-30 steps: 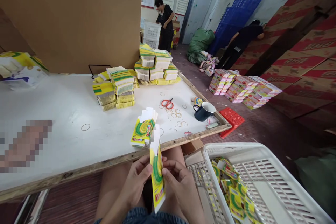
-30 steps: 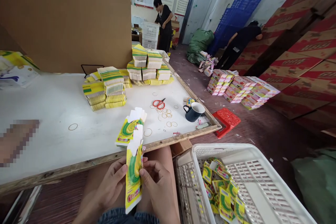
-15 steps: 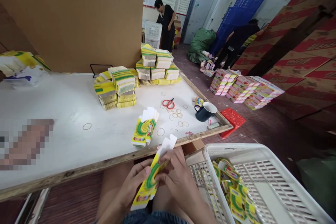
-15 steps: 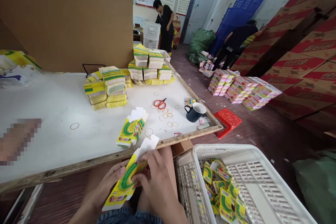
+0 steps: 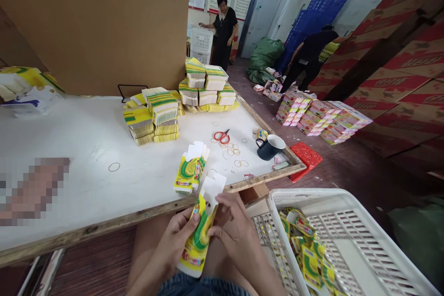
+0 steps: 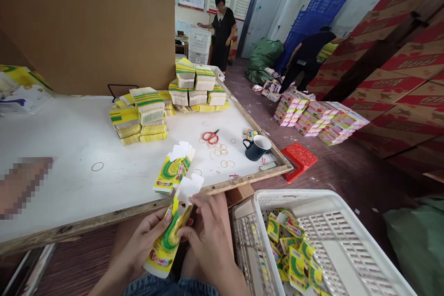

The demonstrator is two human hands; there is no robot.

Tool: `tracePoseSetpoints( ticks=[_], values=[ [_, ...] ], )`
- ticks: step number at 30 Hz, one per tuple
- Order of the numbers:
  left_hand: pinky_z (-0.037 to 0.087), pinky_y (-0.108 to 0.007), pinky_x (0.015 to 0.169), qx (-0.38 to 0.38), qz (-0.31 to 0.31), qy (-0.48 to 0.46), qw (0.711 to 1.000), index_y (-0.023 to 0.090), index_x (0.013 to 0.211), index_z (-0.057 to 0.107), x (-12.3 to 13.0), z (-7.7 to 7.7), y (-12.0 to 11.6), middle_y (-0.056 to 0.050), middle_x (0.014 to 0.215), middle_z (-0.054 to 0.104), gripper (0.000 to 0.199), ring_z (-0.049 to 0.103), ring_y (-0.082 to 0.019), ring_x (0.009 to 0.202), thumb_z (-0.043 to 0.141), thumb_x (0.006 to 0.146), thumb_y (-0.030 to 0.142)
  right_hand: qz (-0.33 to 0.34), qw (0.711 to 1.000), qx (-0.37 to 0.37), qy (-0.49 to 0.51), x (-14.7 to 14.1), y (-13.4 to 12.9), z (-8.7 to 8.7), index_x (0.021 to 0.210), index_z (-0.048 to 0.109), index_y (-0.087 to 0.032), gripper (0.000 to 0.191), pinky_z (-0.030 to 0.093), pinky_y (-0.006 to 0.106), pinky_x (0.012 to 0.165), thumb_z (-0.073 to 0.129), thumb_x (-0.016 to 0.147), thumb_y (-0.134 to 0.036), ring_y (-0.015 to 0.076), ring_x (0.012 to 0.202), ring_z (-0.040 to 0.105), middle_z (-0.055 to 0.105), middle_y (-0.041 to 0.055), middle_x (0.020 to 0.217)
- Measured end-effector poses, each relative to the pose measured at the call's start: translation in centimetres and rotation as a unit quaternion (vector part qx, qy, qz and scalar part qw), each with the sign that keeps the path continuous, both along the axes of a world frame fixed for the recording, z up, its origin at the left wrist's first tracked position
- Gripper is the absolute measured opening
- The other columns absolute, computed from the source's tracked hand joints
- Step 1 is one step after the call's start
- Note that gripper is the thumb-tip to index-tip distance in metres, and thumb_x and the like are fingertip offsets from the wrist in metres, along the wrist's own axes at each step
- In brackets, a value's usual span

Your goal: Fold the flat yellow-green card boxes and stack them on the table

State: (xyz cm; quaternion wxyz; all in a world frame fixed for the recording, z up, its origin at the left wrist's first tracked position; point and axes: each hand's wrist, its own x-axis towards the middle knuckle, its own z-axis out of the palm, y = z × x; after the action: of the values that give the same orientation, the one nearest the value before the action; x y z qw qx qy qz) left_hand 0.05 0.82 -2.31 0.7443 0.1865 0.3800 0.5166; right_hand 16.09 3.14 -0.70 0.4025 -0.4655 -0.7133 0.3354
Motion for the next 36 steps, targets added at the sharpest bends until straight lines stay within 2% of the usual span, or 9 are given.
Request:
tracePoseSetpoints(
  ticks=[2, 5, 9, 14, 18, 25, 29, 32, 36],
  values=[
    [0.052, -0.026, 0.059, 0.007, 0.022, 0.023, 0.999, 0.016, 0.103, 0.071, 0.1, -0.2, 0.0, -0.005, 0.080, 0.076, 0.036, 0.070, -0.019, 0.067, 0.075, 0.074, 0.038, -0.038, 0.998, -0.025, 0.041, -0.3, -0.3, -0.4, 0.120, 0.059, -0.024, 0.044, 0.047, 0.037, 0.096, 0.070, 0.078, -0.018, 0.0251, 0.113, 0.054, 0.059, 0.0084, 0.121],
    [0.056, -0.031, 0.068, 0.031, 0.034, 0.064, 0.997, 0.017, 0.108, 0.066, 0.4, -0.4, 0.0, -0.006, 0.088, 0.077, 0.038, 0.072, -0.023, 0.078, 0.072, 0.077, 0.039, -0.022, 0.988, -0.118, 0.097, -1.0, -0.8, -1.3, 0.102, 0.067, -0.019, 0.019, 0.053, 0.031, 0.079, 0.061, 0.087, -0.029, 0.0219, 0.090, 0.064, 0.069, 0.0075, 0.096],
    [0.055, -0.035, 0.081, 0.080, 0.036, 0.168, 0.982, 0.016, 0.115, 0.058, 0.5, -0.7, -0.3, -0.010, 0.105, 0.074, 0.041, 0.070, -0.027, 0.095, 0.068, 0.081, 0.038, -0.051, 0.981, -0.150, 0.113, -1.4, -1.1, -1.9, 0.076, 0.065, -0.016, 0.025, 0.051, 0.025, 0.063, 0.056, 0.090, -0.035, 0.0179, 0.070, 0.062, 0.067, 0.0045, 0.073],
    [0.053, -0.036, 0.087, 0.119, 0.050, 0.246, 0.961, 0.023, 0.133, 0.029, 0.0, -0.6, -0.8, -0.015, 0.126, 0.064, 0.063, 0.065, -0.027, 0.109, 0.066, 0.083, 0.031, -0.048, 0.978, -0.133, 0.155, -1.0, -0.7, -1.6, 0.102, 0.060, -0.018, 0.019, 0.055, 0.028, 0.072, 0.061, 0.087, -0.029, 0.0190, 0.080, 0.067, 0.070, 0.0063, 0.091],
    [0.053, -0.038, 0.088, 0.145, -0.010, 0.222, 0.964, 0.022, 0.138, 0.032, -0.6, 0.3, -0.8, -0.017, 0.130, 0.060, 0.061, 0.061, -0.030, 0.114, 0.062, 0.086, 0.033, -0.027, 0.969, -0.118, 0.216, -0.7, -0.9, -1.6, 0.115, 0.052, -0.022, 0.032, 0.056, 0.030, 0.081, 0.063, 0.086, -0.026, 0.0204, 0.098, 0.066, 0.064, 0.0096, 0.112],
    [0.053, -0.036, 0.083, 0.148, -0.072, 0.171, 0.971, 0.027, 0.128, 0.046, -2.0, 0.7, -0.5, -0.011, 0.117, 0.067, 0.053, 0.065, -0.028, 0.105, 0.069, 0.081, 0.030, 0.049, 0.957, -0.170, 0.229, 0.0, -1.4, -0.3, 0.124, 0.045, -0.025, 0.042, 0.054, 0.032, 0.084, 0.063, 0.086, -0.030, 0.0209, 0.101, 0.065, 0.067, 0.0074, 0.108],
    [0.050, -0.029, 0.076, 0.177, -0.107, 0.186, 0.961, 0.025, 0.115, 0.051, -2.3, 0.0, -0.6, -0.006, 0.100, 0.070, 0.037, 0.066, -0.021, 0.089, 0.067, 0.082, 0.030, 0.107, 0.959, -0.206, 0.164, 0.5, -1.3, 0.2, 0.111, 0.055, -0.024, 0.024, 0.052, 0.027, 0.076, 0.060, 0.088, -0.031, 0.0181, 0.089, 0.065, 0.067, 0.0038, 0.099],
    [0.047, -0.024, 0.070, 0.203, -0.122, 0.194, 0.952, 0.023, 0.103, 0.053, -2.1, -0.6, -0.7, -0.002, 0.086, 0.069, 0.027, 0.063, -0.018, 0.081, 0.068, 0.081, 0.030, 0.122, 0.972, -0.177, 0.092, 0.8, -0.9, 0.1, 0.095, 0.064, -0.020, 0.014, 0.049, 0.025, 0.070, 0.056, 0.091, -0.031, 0.0172, 0.081, 0.063, 0.065, 0.0029, 0.087],
    [0.047, -0.025, 0.071, 0.201, -0.116, 0.179, 0.956, 0.023, 0.099, 0.050, -1.7, -0.7, -0.9, -0.002, 0.084, 0.068, 0.030, 0.064, -0.018, 0.082, 0.071, 0.079, 0.032, 0.077, 0.987, -0.113, 0.083, 0.5, -0.4, -0.3, 0.090, 0.068, -0.020, 0.020, 0.049, 0.026, 0.073, 0.051, 0.094, -0.030, 0.0182, 0.082, 0.064, 0.066, 0.0048, 0.085]
  ],
)
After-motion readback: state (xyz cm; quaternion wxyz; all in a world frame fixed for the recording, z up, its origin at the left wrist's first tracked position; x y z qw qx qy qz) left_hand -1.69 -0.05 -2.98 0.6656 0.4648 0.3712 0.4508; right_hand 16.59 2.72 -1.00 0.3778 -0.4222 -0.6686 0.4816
